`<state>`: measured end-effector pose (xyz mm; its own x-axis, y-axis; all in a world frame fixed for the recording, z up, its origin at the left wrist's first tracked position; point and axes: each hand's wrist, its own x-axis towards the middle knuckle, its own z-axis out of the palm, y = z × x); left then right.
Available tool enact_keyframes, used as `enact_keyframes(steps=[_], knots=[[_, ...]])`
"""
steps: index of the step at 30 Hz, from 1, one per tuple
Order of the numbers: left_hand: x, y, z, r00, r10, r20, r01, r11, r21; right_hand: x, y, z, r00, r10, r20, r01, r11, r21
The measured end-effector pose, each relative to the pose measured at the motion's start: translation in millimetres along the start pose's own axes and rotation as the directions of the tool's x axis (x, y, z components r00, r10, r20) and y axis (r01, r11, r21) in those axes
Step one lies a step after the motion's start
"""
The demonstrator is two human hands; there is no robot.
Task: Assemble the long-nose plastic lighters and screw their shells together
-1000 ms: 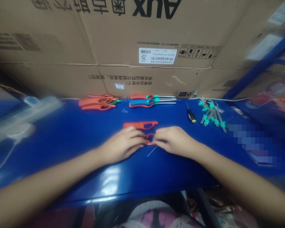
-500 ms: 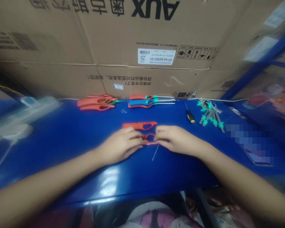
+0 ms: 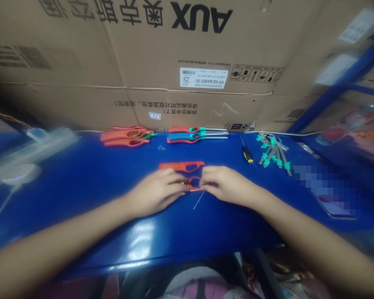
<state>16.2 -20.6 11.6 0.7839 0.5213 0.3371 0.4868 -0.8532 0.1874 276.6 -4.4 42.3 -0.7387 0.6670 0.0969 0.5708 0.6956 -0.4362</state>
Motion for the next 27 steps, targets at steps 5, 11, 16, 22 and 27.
enact_keyframes(steps=[5,11,16,22,27], knots=[[-1.2,-3.2,-0.4,1.000,-0.004,-0.004,0.004,1.000,0.001,-2.2,10.7,-7.6,0.979,-0.191,-0.067,0.197,0.974,0.110],[-1.0,-6.2,-5.2,0.999,0.033,0.023,-0.032,0.999,-0.024,-6.4,65.7,-40.1,0.894,0.066,-0.443,-0.149,0.976,-0.157],[-1.7,-6.5,-10.7,0.998,0.049,0.039,-0.048,0.998,-0.030,-27.2,124.6,-66.0,0.560,0.603,-0.569,-0.803,0.565,-0.192],[-3.3,-6.1,-11.8,0.996,0.072,0.053,-0.071,0.997,-0.023,-46.4,154.6,-76.9,0.345,0.753,-0.560,-0.932,0.345,-0.111],[-3.0,-6.3,-11.8,0.995,0.065,0.080,-0.063,0.998,-0.028,-45.8,157.8,-76.2,0.331,0.754,-0.567,-0.929,0.367,-0.055]])
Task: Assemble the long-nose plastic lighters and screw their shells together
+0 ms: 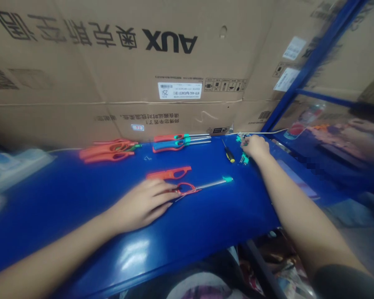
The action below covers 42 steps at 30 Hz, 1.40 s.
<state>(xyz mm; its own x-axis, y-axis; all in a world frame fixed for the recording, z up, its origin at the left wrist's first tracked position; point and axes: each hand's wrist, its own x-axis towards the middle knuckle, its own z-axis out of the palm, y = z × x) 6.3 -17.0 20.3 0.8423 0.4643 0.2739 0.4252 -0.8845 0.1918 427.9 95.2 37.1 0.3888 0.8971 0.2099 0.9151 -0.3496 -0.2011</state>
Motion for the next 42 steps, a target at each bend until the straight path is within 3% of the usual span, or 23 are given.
enact_keyframes(steps=[7,11,15,16,18,19,21,23,26,29,31,38,42], knots=[[-0.5,-0.9,0.5,1.000,-0.010,0.028,0.010,1.000,-0.026,-2.4,-8.6,-5.2,0.991,-0.107,-0.077,0.124,0.955,0.269],[-1.0,-1.4,0.8,0.999,-0.020,0.028,0.021,0.999,-0.044,-15.1,-28.8,-7.5,0.983,-0.179,-0.043,0.176,0.848,0.500],[-0.4,-3.1,1.5,0.999,-0.017,0.030,0.019,0.997,-0.074,-47.3,-60.0,-3.4,0.955,-0.296,0.034,0.199,0.720,0.665],[-0.4,-3.6,1.8,0.999,-0.015,0.031,0.018,0.996,-0.084,-56.9,-67.5,-1.5,0.940,-0.337,0.056,0.200,0.677,0.708],[-0.8,-4.5,2.5,0.999,-0.017,0.032,0.020,0.995,-0.101,-74.9,-80.1,3.1,0.861,-0.485,0.152,0.115,0.477,0.871],[-1.0,-4.9,2.8,0.999,-0.019,0.032,0.023,0.994,-0.108,-82.4,-84.7,5.4,0.821,-0.535,0.199,0.070,0.440,0.895],[-1.5,-5.5,3.5,0.999,-0.024,0.031,0.028,0.992,-0.120,-92.6,-90.1,9.6,0.755,-0.598,0.268,0.036,0.446,0.894],[-1.7,-5.8,4.2,0.999,-0.023,0.029,0.027,0.991,-0.132,-95.8,-90.7,12.2,0.729,-0.624,0.280,0.104,0.506,0.856],[-1.2,-5.6,4.6,0.999,-0.025,0.023,0.028,0.989,-0.144,-91.4,-85.5,12.3,0.671,-0.718,0.187,0.377,0.548,0.747],[-0.5,-5.1,4.0,0.999,-0.028,0.017,0.030,0.988,-0.149,-86.1,-79.4,8.3,0.555,-0.827,0.089,0.622,0.484,0.616],[-0.1,-4.9,3.5,0.999,-0.026,0.020,0.028,0.988,-0.150,-86.7,-77.9,4.8,0.517,-0.855,0.045,0.693,0.448,0.565],[0.5,-5.1,3.9,0.999,-0.019,0.026,0.023,0.988,-0.155,-113.2,-93.3,2.4,0.560,-0.827,0.041,0.700,0.499,0.510],[0.0,-4.2,4.8,1.000,-0.016,0.013,0.018,0.987,-0.160,-120.4,-100.0,10.1,0.546,-0.836,0.049,0.699,0.487,0.523]])
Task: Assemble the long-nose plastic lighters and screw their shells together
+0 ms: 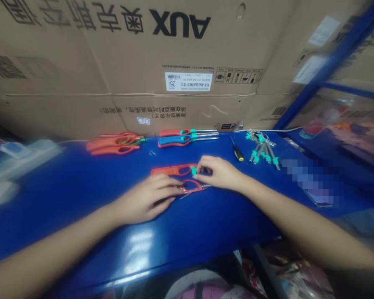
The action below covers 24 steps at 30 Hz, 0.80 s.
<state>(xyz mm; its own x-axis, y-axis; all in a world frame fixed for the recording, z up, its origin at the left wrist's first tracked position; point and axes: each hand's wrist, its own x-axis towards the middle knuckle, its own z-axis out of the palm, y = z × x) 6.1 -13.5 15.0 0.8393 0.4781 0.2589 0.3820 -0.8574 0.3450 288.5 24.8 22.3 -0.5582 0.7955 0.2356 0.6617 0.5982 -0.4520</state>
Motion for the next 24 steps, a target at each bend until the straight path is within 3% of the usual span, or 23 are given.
enact_keyframes(steps=[7,11,18,24], knots=[[2.5,3.5,-0.1,0.996,-0.039,-0.075,0.043,0.998,0.049,-3.6,12.3,-21.3,0.979,-0.118,0.164,0.123,0.992,-0.022],[1.8,4.2,0.8,0.994,-0.070,-0.086,0.075,0.996,0.056,-8.4,8.9,-32.9,0.976,-0.098,0.195,0.123,0.985,-0.119],[1.8,6.9,2.4,0.990,-0.127,-0.064,0.130,0.990,0.048,-8.6,-1.7,-25.2,0.965,-0.056,0.258,0.091,0.988,-0.126],[3.6,12.9,0.6,0.979,-0.201,-0.034,0.203,0.977,0.064,-9.0,-7.2,-22.7,0.967,-0.129,0.221,0.140,0.989,-0.036]])
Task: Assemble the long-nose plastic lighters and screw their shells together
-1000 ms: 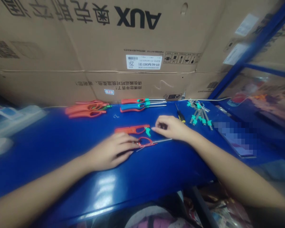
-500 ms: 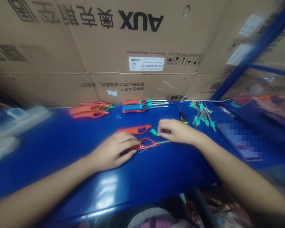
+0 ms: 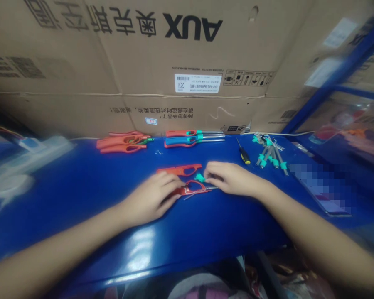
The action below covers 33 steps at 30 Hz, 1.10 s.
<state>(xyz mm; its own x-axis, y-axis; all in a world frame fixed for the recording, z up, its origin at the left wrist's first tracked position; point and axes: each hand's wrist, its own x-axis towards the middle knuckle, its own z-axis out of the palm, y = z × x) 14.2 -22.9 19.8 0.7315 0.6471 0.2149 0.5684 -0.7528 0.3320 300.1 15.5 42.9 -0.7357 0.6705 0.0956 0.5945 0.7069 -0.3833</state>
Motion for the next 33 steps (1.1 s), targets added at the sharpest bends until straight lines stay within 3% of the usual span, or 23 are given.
enact_keyframes(steps=[4,12,24,33], knots=[[0.0,1.5,0.9,1.000,-0.028,-0.010,0.027,0.999,-0.029,-1.3,-4.8,-1.2,0.999,-0.038,0.013,0.038,0.999,-0.006],[-2.8,7.4,4.2,0.977,-0.209,-0.052,0.193,0.957,-0.217,2.1,-19.1,5.8,0.990,-0.109,0.091,0.112,0.993,-0.032],[-1.9,8.4,2.1,0.977,-0.214,-0.016,0.205,0.951,-0.232,4.8,-19.3,16.5,0.986,-0.159,0.044,0.156,0.985,0.067],[-2.2,6.7,2.7,0.981,-0.192,-0.019,0.180,0.947,-0.264,5.0,-16.6,25.7,0.969,-0.239,-0.054,0.244,0.961,0.127]])
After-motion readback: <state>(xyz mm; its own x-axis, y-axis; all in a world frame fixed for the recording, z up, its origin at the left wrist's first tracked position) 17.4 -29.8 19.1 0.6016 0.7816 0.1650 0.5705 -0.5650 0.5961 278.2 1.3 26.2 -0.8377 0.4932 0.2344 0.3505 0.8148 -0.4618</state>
